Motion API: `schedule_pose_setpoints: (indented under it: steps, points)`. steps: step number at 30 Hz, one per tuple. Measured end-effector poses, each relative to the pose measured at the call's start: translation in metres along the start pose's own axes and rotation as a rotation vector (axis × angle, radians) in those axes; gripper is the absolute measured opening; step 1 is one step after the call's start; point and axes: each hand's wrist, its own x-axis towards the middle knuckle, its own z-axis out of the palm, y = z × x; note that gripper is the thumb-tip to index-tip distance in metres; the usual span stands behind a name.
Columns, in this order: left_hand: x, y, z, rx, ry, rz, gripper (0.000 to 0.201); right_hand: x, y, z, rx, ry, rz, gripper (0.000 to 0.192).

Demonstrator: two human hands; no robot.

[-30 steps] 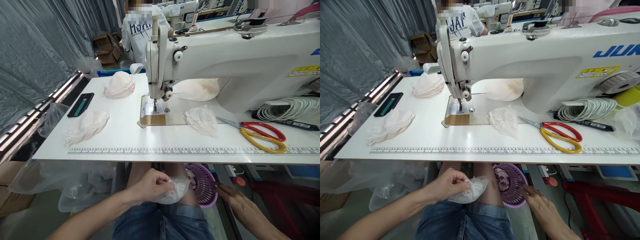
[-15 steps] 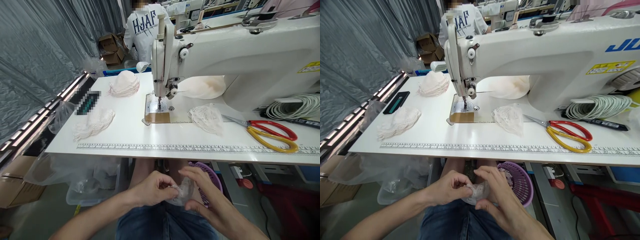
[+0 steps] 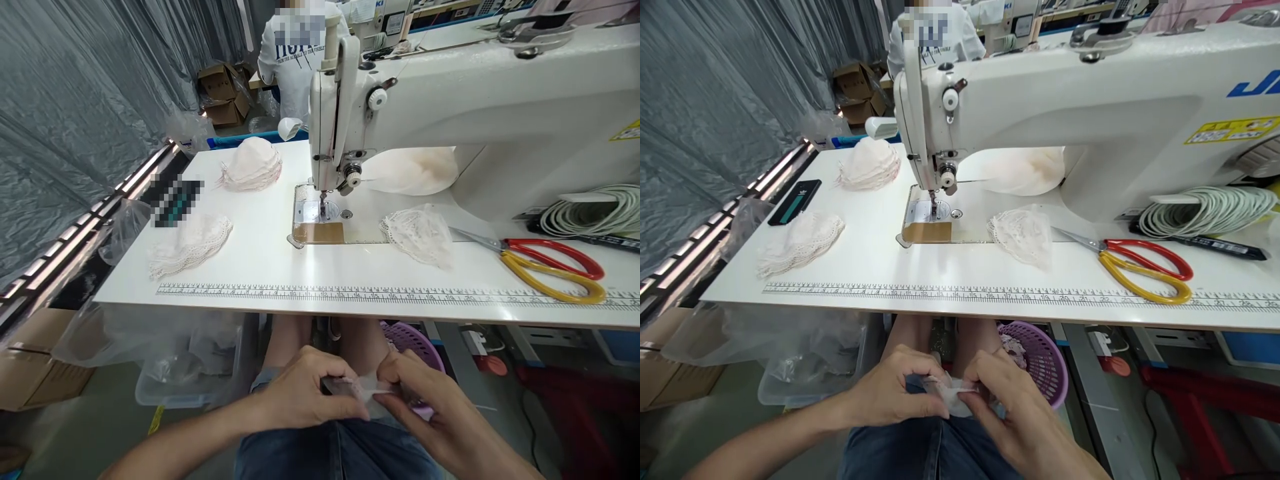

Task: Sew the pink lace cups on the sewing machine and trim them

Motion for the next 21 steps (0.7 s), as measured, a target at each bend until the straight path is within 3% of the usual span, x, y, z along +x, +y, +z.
schedule_pose_setpoints:
  steps: [3, 6, 9, 12, 17, 21]
  points:
    - [0.001, -0.002, 0.007, 0.177, 0.169, 0.189, 0.022, -0.002, -0.003, 0.000, -0.058, 0.071, -0.106, 0.012]
    - [0.000, -0.007, 0.011, 0.466, 0.339, 0.561, 0.018, -0.008, -0.001, -0.003, -0.080, 0.077, -0.186, 0.004]
    - [-0.002, -0.011, 0.012, 0.631, 0.371, 0.777, 0.017, -0.012, 0.002, -0.004, 0.086, 0.043, -0.133, 0.010]
    - [-0.003, -0.012, 0.012, 0.659, 0.340, 0.826, 0.014, -0.010, 0.001, -0.003, 0.214, 0.082, -0.079, 0.008]
    - [-0.001, -0.010, 0.015, 0.734, 0.329, 0.860, 0.016, -0.004, -0.006, 0.004, 0.169, 0.008, -0.059, 0.009]
    - [0.002, -0.008, 0.018, 0.792, 0.356, 0.875, 0.017, -0.002, -0.008, 0.008, 0.160, 0.048, -0.088, 0.014]
